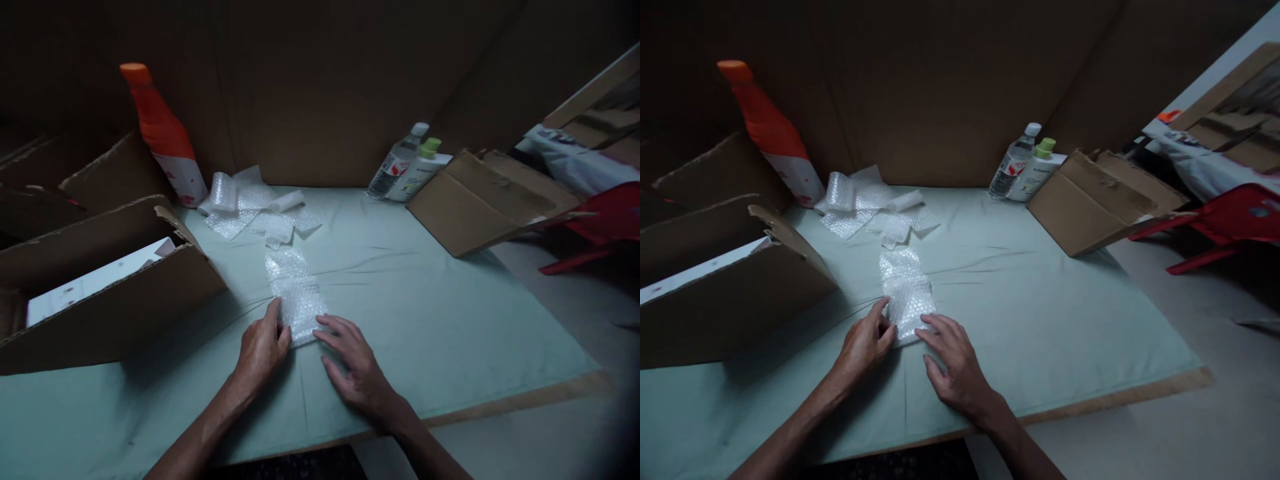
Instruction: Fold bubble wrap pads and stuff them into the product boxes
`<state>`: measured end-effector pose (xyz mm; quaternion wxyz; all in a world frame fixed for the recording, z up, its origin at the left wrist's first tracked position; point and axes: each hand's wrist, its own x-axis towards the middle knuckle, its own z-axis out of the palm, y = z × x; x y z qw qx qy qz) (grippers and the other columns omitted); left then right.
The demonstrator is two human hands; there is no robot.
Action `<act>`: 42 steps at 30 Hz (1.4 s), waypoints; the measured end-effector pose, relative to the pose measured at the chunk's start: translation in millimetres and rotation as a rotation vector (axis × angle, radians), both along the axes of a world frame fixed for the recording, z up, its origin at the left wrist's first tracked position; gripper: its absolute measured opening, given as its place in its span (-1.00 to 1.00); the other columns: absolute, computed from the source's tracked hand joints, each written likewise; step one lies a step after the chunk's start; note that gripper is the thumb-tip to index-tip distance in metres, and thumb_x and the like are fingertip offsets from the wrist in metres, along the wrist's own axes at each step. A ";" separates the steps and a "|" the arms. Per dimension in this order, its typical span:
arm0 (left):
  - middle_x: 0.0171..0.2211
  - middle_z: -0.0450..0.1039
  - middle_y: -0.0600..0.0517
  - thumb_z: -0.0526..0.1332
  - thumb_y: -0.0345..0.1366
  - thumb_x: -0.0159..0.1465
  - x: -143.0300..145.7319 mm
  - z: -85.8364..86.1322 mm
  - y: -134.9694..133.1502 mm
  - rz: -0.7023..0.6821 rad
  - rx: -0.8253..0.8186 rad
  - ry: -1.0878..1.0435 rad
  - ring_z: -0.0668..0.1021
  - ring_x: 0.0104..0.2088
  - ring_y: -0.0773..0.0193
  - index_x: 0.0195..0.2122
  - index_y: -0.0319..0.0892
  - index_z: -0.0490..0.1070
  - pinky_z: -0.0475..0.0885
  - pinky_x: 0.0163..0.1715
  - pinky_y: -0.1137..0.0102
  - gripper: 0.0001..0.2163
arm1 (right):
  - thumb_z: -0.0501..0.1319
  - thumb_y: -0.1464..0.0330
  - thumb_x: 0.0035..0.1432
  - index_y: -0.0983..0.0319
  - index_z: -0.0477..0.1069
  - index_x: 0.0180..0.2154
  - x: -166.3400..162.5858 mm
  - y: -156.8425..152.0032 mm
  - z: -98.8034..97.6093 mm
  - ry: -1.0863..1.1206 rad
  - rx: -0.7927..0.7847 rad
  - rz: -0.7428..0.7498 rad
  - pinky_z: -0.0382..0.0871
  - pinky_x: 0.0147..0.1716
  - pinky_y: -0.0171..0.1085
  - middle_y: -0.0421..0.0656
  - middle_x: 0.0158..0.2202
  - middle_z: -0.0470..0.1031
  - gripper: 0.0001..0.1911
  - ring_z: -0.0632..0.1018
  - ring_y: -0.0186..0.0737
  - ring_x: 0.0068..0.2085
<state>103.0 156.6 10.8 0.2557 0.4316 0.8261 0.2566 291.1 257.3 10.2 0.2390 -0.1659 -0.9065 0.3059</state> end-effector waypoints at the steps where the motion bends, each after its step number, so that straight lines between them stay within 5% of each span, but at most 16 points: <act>1: -0.33 0.59 0.01 0.10 -0.33 0.28 -0.2 -0.2 -0.5 0.001 0.005 0.007 0.61 -0.28 0.13 0.29 -0.22 0.17 0.40 -0.26 0.33 -0.47 | 0.15 0.54 0.14 0.13 0.40 0.13 -3.7 1.5 -2.5 -0.038 0.078 0.039 0.36 0.14 0.14 -0.01 0.22 0.41 -0.48 0.40 0.06 0.25; 8: -0.31 0.58 0.02 0.11 -0.35 0.28 1.3 -5.8 -19.1 0.048 0.089 0.048 0.60 -0.33 0.18 0.31 -0.19 0.13 0.43 -0.32 0.35 -0.46 | 0.11 0.56 0.24 0.17 0.47 0.03 -18.3 13.9 -12.9 -0.111 0.212 0.038 0.42 0.03 0.11 0.01 0.13 0.51 -0.62 0.47 0.05 0.19; 12: -0.01 0.50 -0.16 0.14 -0.29 0.34 5.4 -8.9 -34.6 0.050 0.397 0.198 0.56 -0.04 0.11 0.26 -0.21 0.19 0.49 -0.08 0.25 -0.54 | 0.13 0.53 0.28 0.18 0.50 -0.06 -19.2 17.3 -8.2 -0.088 0.201 0.068 0.42 0.00 0.09 -0.02 0.03 0.59 -0.72 0.54 0.03 0.10; 15: 0.11 0.41 -0.19 0.19 -0.31 0.32 10.5 -7.4 -39.9 -0.096 0.493 0.291 0.47 0.11 0.05 0.19 -0.18 0.27 0.43 0.08 0.12 -0.59 | 0.13 0.52 0.29 0.19 0.50 -0.08 -20.5 18.0 -3.1 -0.075 0.173 0.070 0.43 -0.05 0.03 -0.05 -0.07 0.64 -0.75 0.59 -0.02 -0.01; 20: -0.06 0.53 -0.09 0.11 -0.49 0.30 17.8 -5.7 -37.8 -0.250 0.409 0.222 0.52 -0.04 0.09 -0.04 -0.14 0.41 0.48 -0.04 0.14 -0.75 | 0.12 0.43 0.34 0.22 0.52 -0.13 -20.7 15.0 5.5 -0.125 0.052 0.104 0.46 -0.17 -0.08 -0.09 -0.25 0.65 -0.80 0.60 -0.12 -0.23; 27: -0.17 0.57 -0.06 0.08 -0.59 0.17 17.1 -7.1 -39.7 -0.253 0.445 0.147 0.54 -0.11 0.09 -0.21 -0.15 0.40 0.47 -0.13 0.17 -0.74 | 0.16 0.37 0.34 0.17 0.51 0.01 -24.5 16.8 18.2 -0.211 -0.229 0.203 0.51 -0.04 -0.14 -0.10 -0.05 0.62 -0.74 0.60 -0.15 -0.04; 32: -0.11 0.58 -0.06 0.08 -0.61 0.08 18.6 -7.8 -41.6 -0.295 0.409 0.218 0.53 -0.02 0.04 -0.21 -0.14 0.39 0.46 -0.06 0.11 -0.69 | 0.12 0.39 0.32 0.18 0.35 0.23 -46.1 41.9 8.1 -0.174 -0.147 0.077 0.32 0.25 0.07 0.00 0.26 0.39 -0.54 0.41 -0.03 0.27; 37: -0.09 0.59 -0.05 0.08 -0.61 0.11 18.9 -7.9 -42.2 -0.297 0.412 0.229 0.52 -0.01 0.05 -0.20 -0.16 0.39 0.46 -0.04 0.11 -0.70 | 0.11 0.40 0.34 0.18 0.46 0.11 -41.5 42.0 13.3 0.011 -0.081 -0.049 0.53 -0.02 -0.12 0.00 0.15 0.48 -0.65 0.53 -0.09 0.13; 42: -0.15 0.58 -0.07 0.11 -0.59 0.10 20.0 -6.5 -41.0 -0.300 0.353 0.266 0.53 -0.10 0.03 -0.22 -0.17 0.40 0.48 -0.11 0.11 -0.73 | 0.14 0.41 0.33 0.17 0.45 0.09 -33.4 19.8 23.1 -0.095 0.138 0.253 0.40 0.09 -0.02 -0.06 0.08 0.55 -0.67 0.50 -0.09 0.13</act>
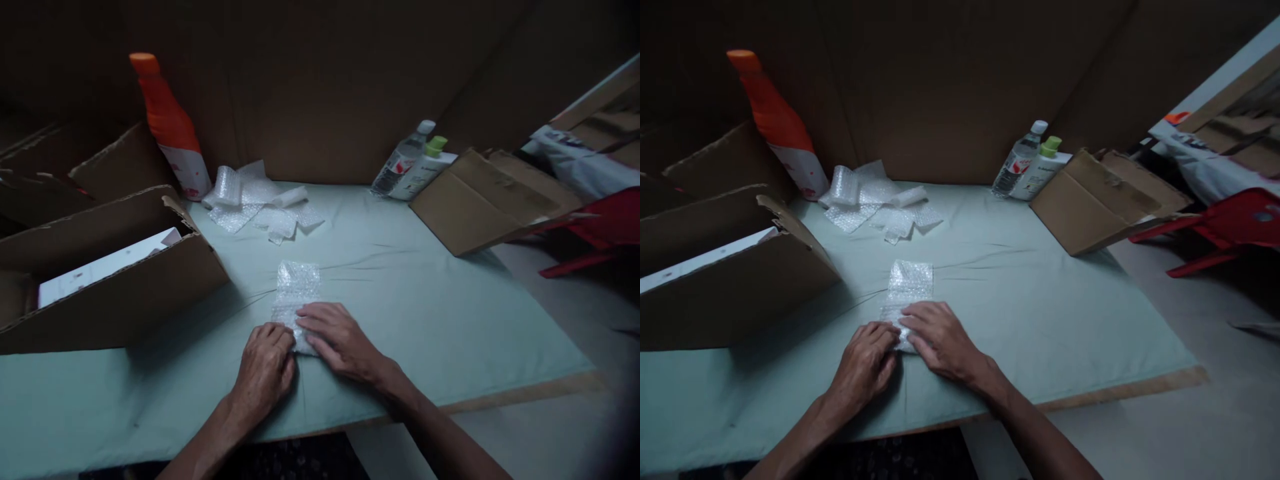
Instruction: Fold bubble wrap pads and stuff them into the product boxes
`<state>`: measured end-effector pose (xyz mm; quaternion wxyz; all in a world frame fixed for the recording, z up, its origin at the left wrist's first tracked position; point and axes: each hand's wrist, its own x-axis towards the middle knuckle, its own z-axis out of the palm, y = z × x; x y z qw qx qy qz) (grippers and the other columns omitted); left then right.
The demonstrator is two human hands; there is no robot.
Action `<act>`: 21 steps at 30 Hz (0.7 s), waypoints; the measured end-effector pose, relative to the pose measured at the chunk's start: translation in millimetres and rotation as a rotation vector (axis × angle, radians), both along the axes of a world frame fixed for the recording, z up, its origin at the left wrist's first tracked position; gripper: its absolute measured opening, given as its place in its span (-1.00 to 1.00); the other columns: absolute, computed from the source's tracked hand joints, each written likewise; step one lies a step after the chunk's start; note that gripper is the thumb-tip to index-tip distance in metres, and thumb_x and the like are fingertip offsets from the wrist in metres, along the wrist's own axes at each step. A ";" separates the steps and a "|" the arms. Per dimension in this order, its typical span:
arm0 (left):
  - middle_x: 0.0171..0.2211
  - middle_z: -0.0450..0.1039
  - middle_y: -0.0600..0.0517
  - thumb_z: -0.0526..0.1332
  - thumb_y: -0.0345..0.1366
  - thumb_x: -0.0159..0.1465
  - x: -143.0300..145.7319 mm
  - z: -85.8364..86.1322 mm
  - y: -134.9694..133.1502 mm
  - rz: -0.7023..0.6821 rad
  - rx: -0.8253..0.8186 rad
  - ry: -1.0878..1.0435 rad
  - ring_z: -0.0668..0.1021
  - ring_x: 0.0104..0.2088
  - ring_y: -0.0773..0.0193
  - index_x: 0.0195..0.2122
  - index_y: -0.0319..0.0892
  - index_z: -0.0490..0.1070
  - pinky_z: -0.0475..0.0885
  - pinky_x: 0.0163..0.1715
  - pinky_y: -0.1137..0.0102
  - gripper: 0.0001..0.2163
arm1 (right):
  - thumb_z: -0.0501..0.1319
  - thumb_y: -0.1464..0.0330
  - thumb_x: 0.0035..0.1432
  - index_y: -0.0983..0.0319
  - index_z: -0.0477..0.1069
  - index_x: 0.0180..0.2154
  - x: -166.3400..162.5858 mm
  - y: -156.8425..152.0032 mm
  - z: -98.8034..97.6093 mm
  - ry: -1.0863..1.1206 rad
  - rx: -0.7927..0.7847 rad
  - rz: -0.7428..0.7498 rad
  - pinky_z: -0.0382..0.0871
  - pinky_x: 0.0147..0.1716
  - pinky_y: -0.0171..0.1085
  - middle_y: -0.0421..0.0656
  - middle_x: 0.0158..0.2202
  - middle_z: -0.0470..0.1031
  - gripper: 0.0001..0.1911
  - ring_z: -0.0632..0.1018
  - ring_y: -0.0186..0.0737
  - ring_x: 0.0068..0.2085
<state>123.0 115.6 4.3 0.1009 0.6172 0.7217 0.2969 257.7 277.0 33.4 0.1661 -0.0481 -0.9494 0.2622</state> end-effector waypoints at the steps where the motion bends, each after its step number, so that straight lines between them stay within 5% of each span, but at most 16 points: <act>1: -0.15 0.58 -0.07 0.11 -0.59 0.10 0.3 0.1 0.0 0.000 -0.011 0.014 0.53 -0.11 0.02 -0.22 -0.16 0.40 0.48 -0.10 0.10 -0.73 | 0.14 0.40 0.34 0.17 0.43 0.12 -1.6 -1.2 -2.4 -0.071 0.026 0.051 0.37 0.12 0.00 -0.05 0.13 0.52 -0.65 0.47 -0.08 0.17; 8: -0.06 0.60 -0.05 0.12 -0.61 0.07 1.9 -1.1 -4.0 -0.023 0.008 0.008 0.52 0.03 0.03 -0.22 -0.17 0.40 0.46 0.00 0.10 -0.71 | 0.12 0.35 0.35 0.23 0.37 0.18 -14.0 20.4 -28.6 -0.165 0.135 -0.244 0.33 0.13 0.09 0.07 0.19 0.43 -0.61 0.40 0.04 0.22; 15: -0.09 0.61 -0.05 0.11 -0.60 0.07 2.9 -2.1 -4.1 0.009 0.036 0.024 0.55 0.00 0.01 -0.20 -0.18 0.41 0.48 -0.03 0.09 -0.70 | 0.21 0.41 0.25 0.24 0.47 0.02 -25.1 19.3 -31.0 -0.172 0.193 -0.210 0.32 0.11 0.10 0.10 0.17 0.45 -0.70 0.39 0.11 0.22; 21: -0.09 0.60 -0.07 0.10 -0.59 0.07 2.5 -2.7 -4.1 0.007 0.034 0.011 0.54 0.01 0.01 -0.19 -0.18 0.41 0.47 -0.02 0.09 -0.69 | 0.20 0.40 0.26 0.19 0.49 -0.21 -28.5 19.1 -33.0 -0.062 0.064 -0.243 0.29 0.11 0.08 0.02 0.08 0.52 -0.90 0.42 0.06 0.19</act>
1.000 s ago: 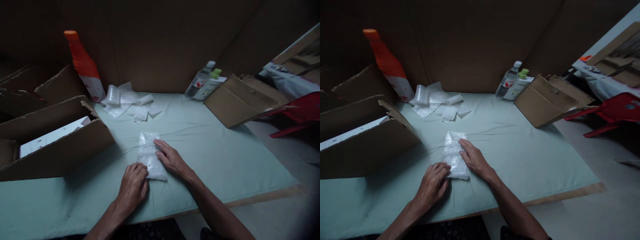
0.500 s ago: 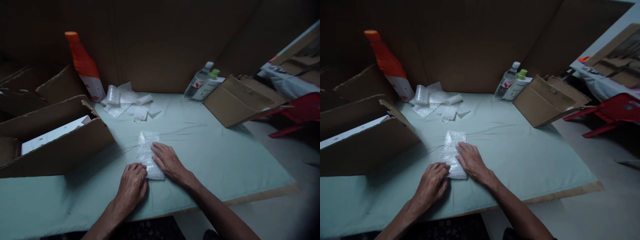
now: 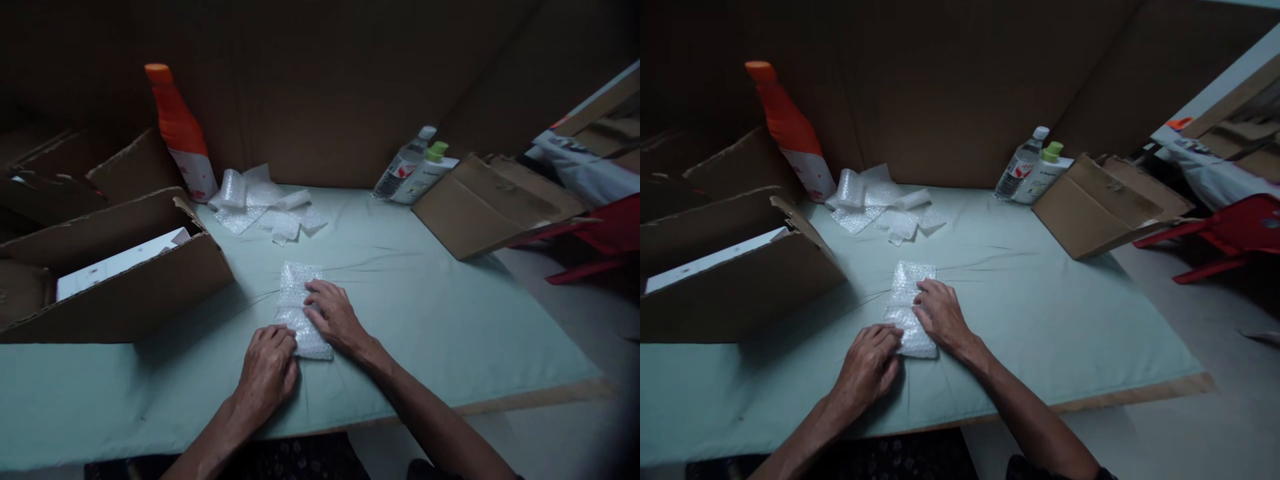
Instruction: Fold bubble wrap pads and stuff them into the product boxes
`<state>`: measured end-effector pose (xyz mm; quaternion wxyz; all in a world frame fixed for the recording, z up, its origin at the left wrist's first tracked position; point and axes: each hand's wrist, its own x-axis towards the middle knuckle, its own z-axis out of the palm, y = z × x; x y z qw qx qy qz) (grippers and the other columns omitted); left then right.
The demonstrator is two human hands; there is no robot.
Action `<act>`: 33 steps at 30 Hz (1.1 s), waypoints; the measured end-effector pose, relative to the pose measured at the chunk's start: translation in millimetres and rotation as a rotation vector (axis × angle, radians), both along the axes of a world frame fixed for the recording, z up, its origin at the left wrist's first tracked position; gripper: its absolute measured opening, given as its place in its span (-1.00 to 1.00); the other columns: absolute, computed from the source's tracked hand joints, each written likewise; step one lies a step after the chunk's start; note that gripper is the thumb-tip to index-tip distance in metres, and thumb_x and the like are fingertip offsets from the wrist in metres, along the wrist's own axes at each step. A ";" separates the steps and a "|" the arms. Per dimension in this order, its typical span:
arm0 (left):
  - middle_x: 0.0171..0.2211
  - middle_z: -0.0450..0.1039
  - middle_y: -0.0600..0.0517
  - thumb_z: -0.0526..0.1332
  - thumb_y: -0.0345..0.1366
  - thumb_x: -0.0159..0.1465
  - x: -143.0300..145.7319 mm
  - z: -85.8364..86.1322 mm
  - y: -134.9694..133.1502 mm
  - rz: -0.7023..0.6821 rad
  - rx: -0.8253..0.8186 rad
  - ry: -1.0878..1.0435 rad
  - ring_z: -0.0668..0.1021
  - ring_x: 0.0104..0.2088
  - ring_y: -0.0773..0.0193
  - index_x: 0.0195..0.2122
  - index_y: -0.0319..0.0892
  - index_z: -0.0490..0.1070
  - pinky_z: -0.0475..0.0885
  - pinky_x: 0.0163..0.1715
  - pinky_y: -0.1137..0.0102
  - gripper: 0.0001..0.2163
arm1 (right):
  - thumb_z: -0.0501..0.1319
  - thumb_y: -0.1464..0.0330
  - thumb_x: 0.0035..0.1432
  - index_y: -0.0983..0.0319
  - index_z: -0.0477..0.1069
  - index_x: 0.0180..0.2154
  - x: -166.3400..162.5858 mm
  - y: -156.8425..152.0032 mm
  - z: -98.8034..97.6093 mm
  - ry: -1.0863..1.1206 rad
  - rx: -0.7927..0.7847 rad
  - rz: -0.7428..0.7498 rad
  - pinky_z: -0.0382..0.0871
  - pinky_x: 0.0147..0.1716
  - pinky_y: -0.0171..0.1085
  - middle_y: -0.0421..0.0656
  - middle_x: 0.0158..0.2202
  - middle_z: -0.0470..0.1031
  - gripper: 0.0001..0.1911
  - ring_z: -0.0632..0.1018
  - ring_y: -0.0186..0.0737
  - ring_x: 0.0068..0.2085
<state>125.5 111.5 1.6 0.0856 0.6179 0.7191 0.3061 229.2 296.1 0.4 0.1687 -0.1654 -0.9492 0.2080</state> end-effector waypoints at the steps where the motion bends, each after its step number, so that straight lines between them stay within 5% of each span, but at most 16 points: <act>1: -0.10 0.60 -0.07 0.10 -0.59 0.07 0.0 0.1 0.1 0.004 -0.004 -0.003 0.54 0.00 0.02 -0.19 -0.17 0.41 0.47 -0.03 0.10 -0.69 | 0.21 0.39 0.25 0.20 0.47 -0.24 -0.5 -0.5 0.2 0.018 -0.019 0.005 0.29 0.11 0.08 0.02 0.08 0.52 -0.93 0.42 0.06 0.19; 10: -0.17 0.59 -0.06 0.08 -0.57 0.14 -3.0 3.5 3.1 0.012 -0.030 -0.048 0.55 -0.07 0.05 -0.19 -0.15 0.41 0.46 -0.11 0.13 -0.72 | 0.22 0.47 0.19 0.19 0.45 -0.18 1.6 1.3 3.4 0.108 -0.021 -0.044 0.29 0.10 0.06 0.02 0.08 0.53 -0.85 0.43 0.07 0.19; 18: -0.31 0.53 -0.06 0.09 -0.47 0.22 -9.1 7.6 10.4 0.075 -0.080 -0.119 0.53 -0.24 0.07 -0.22 -0.15 0.44 0.44 -0.24 0.17 -0.81 | 0.28 0.27 0.25 0.18 0.45 -0.05 28.4 -7.3 30.8 0.101 -0.248 0.156 0.35 0.02 -0.05 -0.07 -0.03 0.60 -0.76 0.56 -0.08 0.02; 33: -0.27 0.53 -0.05 0.08 -0.42 0.29 -8.0 5.4 8.2 0.069 -0.092 -0.164 0.52 -0.18 0.09 -0.21 -0.13 0.44 0.45 -0.16 0.15 -0.84 | 0.22 0.33 0.30 0.19 0.52 -0.22 37.3 -20.4 16.3 0.021 -0.269 0.084 0.32 -0.12 -0.12 -0.16 -0.29 0.65 -0.88 0.60 -0.17 -0.23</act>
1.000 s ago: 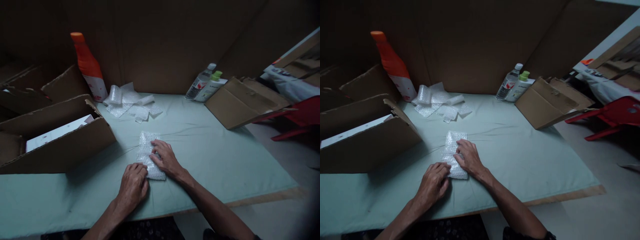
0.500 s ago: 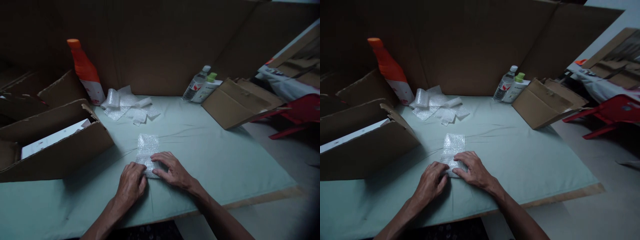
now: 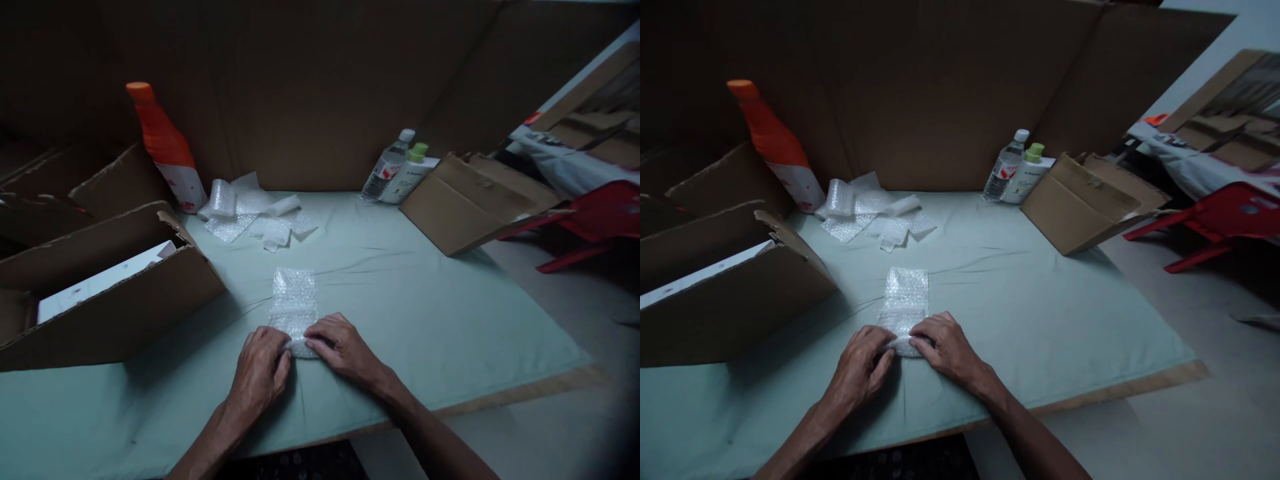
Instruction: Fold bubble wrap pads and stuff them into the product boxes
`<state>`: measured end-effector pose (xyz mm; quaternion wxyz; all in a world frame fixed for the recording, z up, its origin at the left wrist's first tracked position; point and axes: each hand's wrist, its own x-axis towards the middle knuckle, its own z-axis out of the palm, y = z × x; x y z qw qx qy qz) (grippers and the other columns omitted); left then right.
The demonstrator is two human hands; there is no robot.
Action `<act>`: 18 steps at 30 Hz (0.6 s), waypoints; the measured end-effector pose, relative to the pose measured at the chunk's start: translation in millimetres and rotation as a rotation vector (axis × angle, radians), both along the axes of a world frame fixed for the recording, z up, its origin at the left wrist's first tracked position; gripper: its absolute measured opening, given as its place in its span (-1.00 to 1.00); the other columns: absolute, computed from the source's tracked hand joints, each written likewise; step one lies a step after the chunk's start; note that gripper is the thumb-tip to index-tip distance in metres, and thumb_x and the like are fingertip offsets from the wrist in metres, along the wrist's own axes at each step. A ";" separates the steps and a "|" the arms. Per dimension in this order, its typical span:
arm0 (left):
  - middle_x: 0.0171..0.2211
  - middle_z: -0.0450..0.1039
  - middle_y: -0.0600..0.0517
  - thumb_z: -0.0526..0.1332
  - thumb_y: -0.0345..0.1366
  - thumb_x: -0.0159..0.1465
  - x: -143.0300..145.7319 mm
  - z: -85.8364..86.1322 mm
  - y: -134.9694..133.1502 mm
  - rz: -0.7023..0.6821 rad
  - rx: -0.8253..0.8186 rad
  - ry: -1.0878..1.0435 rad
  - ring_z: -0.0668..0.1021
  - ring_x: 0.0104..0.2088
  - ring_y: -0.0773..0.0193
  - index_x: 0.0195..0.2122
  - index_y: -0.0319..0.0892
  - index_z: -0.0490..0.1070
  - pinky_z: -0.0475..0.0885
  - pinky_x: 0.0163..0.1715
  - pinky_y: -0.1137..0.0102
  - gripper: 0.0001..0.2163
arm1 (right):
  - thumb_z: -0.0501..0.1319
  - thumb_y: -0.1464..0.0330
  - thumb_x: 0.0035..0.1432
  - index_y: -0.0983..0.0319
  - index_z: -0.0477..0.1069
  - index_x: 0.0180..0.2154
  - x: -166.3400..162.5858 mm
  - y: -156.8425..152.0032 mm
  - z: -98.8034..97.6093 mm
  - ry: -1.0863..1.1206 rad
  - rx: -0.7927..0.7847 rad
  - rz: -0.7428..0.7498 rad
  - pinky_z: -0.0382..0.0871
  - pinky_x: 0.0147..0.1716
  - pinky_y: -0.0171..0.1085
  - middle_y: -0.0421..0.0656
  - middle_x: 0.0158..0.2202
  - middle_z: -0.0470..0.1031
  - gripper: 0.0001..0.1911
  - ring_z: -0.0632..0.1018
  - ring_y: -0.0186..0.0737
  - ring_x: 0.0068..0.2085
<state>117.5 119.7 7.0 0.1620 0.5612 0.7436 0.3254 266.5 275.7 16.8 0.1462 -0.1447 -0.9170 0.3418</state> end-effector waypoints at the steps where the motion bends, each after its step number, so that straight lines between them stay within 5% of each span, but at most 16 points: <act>1: -0.24 0.54 -0.06 0.08 -0.42 0.29 0.5 -1.3 -0.2 0.015 0.017 -0.006 0.53 -0.17 0.08 -0.17 -0.14 0.43 0.46 -0.14 0.13 -0.82 | 0.21 0.35 0.31 0.19 0.53 -0.23 -1.5 0.0 -1.8 -0.013 -0.008 -0.008 0.32 -0.13 -0.13 -0.17 -0.29 0.65 -0.88 0.60 -0.18 -0.24; 6: -0.01 0.49 -0.13 0.10 -0.46 0.27 4.2 -9.6 -3.7 0.049 0.116 -0.023 0.53 0.00 0.08 0.09 -0.14 0.33 0.49 0.00 0.12 -0.64 | 0.22 0.36 0.30 0.17 0.54 -0.24 -8.7 0.1 -6.7 -0.035 0.012 -0.048 0.34 -0.17 -0.18 -0.19 -0.29 0.66 -0.89 0.61 -0.21 -0.28; 10: 0.24 0.26 -0.23 0.08 -0.52 0.24 6.8 -15.6 -7.6 0.081 0.165 0.086 0.44 0.16 0.03 0.10 -0.15 0.34 0.48 0.07 0.10 -0.60 | 0.23 0.35 0.30 0.19 0.53 -0.23 -10.7 -1.5 -11.6 -0.025 0.064 -0.066 0.33 -0.17 -0.18 -0.16 -0.27 0.67 -0.89 0.62 -0.20 -0.26; 18: 0.13 0.41 -0.15 0.13 -0.59 0.12 3.6 -15.3 -9.2 -0.041 0.062 0.227 0.44 0.11 0.00 0.09 -0.13 0.37 0.44 0.08 0.03 -0.50 | 0.25 0.37 0.25 0.20 0.51 -0.16 -2.3 -9.4 -3.3 0.045 0.193 -0.062 0.34 -0.15 -0.10 -0.07 -0.19 0.60 -0.88 0.56 -0.09 -0.16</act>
